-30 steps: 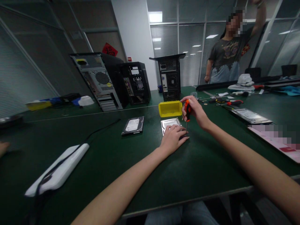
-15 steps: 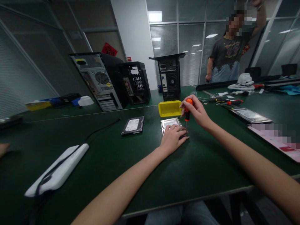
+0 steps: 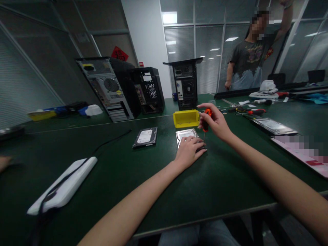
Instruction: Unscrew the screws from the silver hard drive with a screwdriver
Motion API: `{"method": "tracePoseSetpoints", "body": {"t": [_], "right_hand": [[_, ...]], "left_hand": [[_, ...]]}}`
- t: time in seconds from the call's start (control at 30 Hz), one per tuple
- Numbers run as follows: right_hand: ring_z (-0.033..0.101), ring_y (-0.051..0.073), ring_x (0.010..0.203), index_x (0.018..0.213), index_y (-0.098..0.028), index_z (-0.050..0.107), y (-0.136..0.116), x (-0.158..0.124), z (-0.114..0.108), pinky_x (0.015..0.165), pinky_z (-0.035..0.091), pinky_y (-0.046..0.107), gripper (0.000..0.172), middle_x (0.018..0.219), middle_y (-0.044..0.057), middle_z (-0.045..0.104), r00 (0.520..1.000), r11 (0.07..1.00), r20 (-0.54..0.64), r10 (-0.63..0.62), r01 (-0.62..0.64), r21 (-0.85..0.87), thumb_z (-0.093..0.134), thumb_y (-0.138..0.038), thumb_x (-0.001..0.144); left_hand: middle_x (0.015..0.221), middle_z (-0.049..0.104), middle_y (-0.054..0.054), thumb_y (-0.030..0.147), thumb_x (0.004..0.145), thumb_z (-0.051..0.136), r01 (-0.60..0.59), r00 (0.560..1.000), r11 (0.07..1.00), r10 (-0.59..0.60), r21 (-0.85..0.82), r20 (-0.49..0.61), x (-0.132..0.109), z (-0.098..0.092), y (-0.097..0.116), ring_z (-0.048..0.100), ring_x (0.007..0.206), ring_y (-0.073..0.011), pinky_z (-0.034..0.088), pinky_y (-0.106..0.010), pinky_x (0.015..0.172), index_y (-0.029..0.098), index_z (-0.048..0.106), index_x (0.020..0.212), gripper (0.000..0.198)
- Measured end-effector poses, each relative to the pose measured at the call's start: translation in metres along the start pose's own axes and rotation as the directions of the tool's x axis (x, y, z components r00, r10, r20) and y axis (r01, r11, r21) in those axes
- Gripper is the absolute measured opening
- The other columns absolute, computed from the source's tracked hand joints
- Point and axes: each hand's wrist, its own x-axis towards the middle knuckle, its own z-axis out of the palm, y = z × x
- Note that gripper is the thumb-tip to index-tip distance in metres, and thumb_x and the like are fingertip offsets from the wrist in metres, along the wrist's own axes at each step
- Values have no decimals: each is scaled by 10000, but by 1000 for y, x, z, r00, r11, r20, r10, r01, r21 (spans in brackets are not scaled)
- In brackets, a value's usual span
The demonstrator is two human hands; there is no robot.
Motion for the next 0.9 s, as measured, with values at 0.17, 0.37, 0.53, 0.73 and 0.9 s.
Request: {"method": "tracePoseSetpoints", "body": {"t": [0.17, 0.37, 0.53, 0.73, 0.9], "right_hand": [[596, 107, 472, 1027, -247, 528, 1, 1, 0, 438, 482, 230, 196, 652, -36, 539, 1000, 999, 10, 7, -7, 43, 555, -372, 877], [597, 114, 539, 1099, -261, 544, -5, -2, 1, 506, 498, 262, 324, 695, -9, 528, 998, 997, 55, -13, 9, 80, 357, -478, 947], [590, 86, 594, 1083, -230, 564, -4, -1, -1, 571, 500, 235, 316, 782, 2, 563, 997, 997, 37, -70, 69, 27, 384, -451, 948], [603, 73, 627, 974, -189, 587, -2, 4, -5, 608, 514, 223, 215, 848, 11, 592, 992, 992, -19, -127, 126, -11, 478, -367, 922], [593, 76, 603, 926, -188, 592, -4, 5, -4, 582, 503, 214, 147, 773, -8, 598, 995, 995, -17, -95, 95, 1, 577, -319, 862]], "left_hand": [[1159, 642, -8, 400, 931, 501, 0, 1000, 1000, 0, 5, -7, 0, 1, -1, 516, 1073, -212, 331, -391, 874, 262, 662, 1089, 264], [1165, 640, -17, 394, 932, 500, 0, 1000, 1000, 0, -3, 0, 0, 0, 0, 514, 1076, -219, 334, -390, 869, 263, 662, 1100, 267], [1160, 645, -19, 389, 932, 505, -2, 1000, 1000, 2, -5, -8, 1, -1, 1, 516, 1073, -217, 330, -394, 870, 257, 665, 1091, 262], [1147, 649, -8, 393, 927, 513, -1, 1000, 1000, 1, -4, -16, 0, 1, 0, 521, 1062, -212, 333, -391, 868, 253, 667, 1078, 257], [1152, 647, -17, 391, 928, 511, -2, 1000, 1000, 2, -4, -17, 0, 0, 0, 519, 1072, -216, 333, -392, 871, 255, 664, 1088, 260]]}}
